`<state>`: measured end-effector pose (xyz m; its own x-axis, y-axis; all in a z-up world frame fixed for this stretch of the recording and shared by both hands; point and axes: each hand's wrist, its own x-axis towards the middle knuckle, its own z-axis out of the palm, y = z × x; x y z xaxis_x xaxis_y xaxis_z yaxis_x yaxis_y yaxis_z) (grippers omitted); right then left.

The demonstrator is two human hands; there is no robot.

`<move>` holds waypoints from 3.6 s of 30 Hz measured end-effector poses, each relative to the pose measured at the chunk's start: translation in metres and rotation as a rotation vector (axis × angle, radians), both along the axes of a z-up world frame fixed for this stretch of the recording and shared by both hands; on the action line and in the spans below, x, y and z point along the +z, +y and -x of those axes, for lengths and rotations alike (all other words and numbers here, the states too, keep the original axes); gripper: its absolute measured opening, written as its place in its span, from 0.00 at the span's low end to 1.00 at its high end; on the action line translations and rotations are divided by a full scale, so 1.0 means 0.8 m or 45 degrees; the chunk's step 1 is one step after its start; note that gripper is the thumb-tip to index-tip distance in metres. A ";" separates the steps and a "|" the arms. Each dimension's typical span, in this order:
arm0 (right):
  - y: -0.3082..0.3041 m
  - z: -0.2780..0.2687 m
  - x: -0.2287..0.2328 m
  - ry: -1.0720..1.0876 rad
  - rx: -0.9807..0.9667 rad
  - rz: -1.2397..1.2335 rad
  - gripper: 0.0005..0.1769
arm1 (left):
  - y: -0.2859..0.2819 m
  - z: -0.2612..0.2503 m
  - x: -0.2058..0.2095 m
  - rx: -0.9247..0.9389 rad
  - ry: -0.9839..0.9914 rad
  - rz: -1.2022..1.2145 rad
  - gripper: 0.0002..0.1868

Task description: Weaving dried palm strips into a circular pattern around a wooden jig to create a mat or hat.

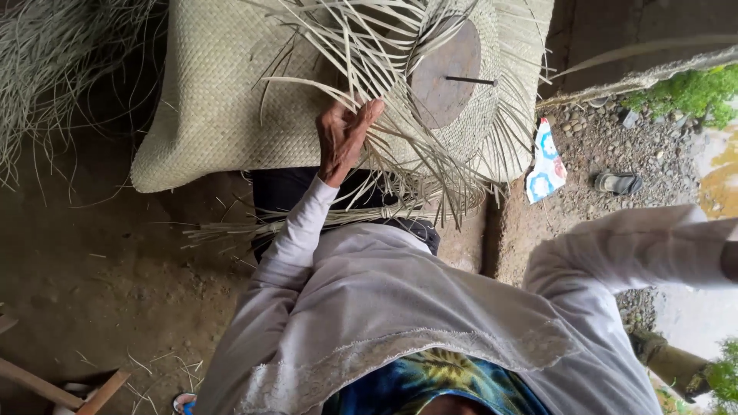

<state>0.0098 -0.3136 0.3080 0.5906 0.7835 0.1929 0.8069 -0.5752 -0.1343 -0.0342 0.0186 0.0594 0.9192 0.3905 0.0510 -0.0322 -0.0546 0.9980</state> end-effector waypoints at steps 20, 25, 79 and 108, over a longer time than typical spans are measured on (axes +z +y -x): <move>0.260 -0.019 -0.176 0.353 0.539 -0.371 0.04 | 0.035 0.051 0.051 -0.292 -0.256 -0.220 0.12; 0.203 -0.061 -0.185 -0.047 0.281 -0.065 0.05 | 0.065 0.073 -0.017 -0.265 -0.301 -0.278 0.12; 0.237 -0.031 -0.223 -0.228 0.145 -0.145 0.18 | -0.017 0.040 -0.011 0.224 -0.048 0.007 0.05; 0.257 -0.013 -0.213 0.014 0.597 -0.471 0.24 | -0.011 0.043 -0.015 0.049 0.047 0.168 0.04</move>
<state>0.0200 -0.1080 0.1377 0.2012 0.8433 0.4984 0.9609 -0.0711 -0.2675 -0.0682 0.0101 0.0477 0.9037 0.4266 -0.0368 0.0046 0.0764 0.9971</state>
